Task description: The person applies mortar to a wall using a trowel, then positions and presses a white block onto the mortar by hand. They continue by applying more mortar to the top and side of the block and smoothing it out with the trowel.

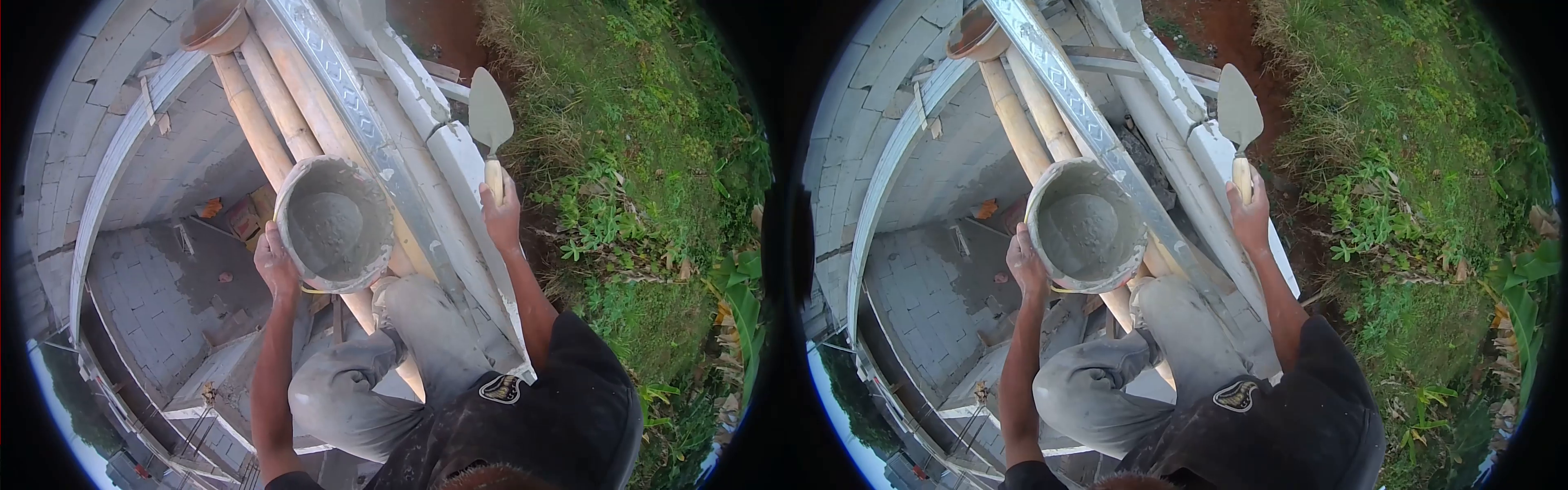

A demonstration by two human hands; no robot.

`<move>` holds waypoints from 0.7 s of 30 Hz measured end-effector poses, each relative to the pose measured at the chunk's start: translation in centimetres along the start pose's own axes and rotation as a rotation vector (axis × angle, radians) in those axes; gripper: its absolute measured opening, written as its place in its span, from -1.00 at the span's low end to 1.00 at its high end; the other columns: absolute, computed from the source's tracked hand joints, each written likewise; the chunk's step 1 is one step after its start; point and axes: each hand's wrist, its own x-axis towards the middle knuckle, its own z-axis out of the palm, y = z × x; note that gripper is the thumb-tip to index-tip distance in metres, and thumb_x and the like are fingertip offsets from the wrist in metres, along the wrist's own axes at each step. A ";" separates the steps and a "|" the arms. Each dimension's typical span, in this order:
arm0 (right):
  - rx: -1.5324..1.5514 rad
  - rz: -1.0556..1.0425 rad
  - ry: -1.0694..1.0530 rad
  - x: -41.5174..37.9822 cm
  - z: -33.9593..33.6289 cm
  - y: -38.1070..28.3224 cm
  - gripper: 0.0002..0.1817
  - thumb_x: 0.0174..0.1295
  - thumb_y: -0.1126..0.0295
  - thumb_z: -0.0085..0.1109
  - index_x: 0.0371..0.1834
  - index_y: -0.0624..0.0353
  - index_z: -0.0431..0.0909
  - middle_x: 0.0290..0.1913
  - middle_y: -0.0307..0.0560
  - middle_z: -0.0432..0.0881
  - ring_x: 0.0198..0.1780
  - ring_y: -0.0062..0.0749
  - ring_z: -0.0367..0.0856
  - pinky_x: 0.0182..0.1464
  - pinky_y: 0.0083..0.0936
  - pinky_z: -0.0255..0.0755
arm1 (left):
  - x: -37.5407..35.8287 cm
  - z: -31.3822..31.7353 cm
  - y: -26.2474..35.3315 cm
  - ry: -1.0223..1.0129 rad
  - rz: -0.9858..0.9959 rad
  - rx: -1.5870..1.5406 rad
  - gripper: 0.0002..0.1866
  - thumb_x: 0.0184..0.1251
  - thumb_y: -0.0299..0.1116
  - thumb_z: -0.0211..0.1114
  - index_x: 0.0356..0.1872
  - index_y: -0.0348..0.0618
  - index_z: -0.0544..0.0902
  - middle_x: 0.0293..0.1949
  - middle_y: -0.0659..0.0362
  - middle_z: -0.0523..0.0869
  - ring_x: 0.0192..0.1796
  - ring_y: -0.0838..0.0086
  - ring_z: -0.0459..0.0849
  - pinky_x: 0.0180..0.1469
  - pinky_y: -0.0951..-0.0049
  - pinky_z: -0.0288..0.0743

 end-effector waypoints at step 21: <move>-0.795 -0.166 -0.822 -13.8 9.0 -11.7 -0.58 0.38 0.32 0.08 0.27 0.18 0.36 -0.01 0.27 0.57 -0.16 0.11 0.71 -0.16 0.00 0.56 | -5.0 -4.4 -7.0 0.170 0.042 -0.183 -0.51 0.59 -0.05 0.06 -0.41 -0.30 0.58 -0.48 0.27 0.54 -0.39 0.61 0.41 -0.27 0.47 0.37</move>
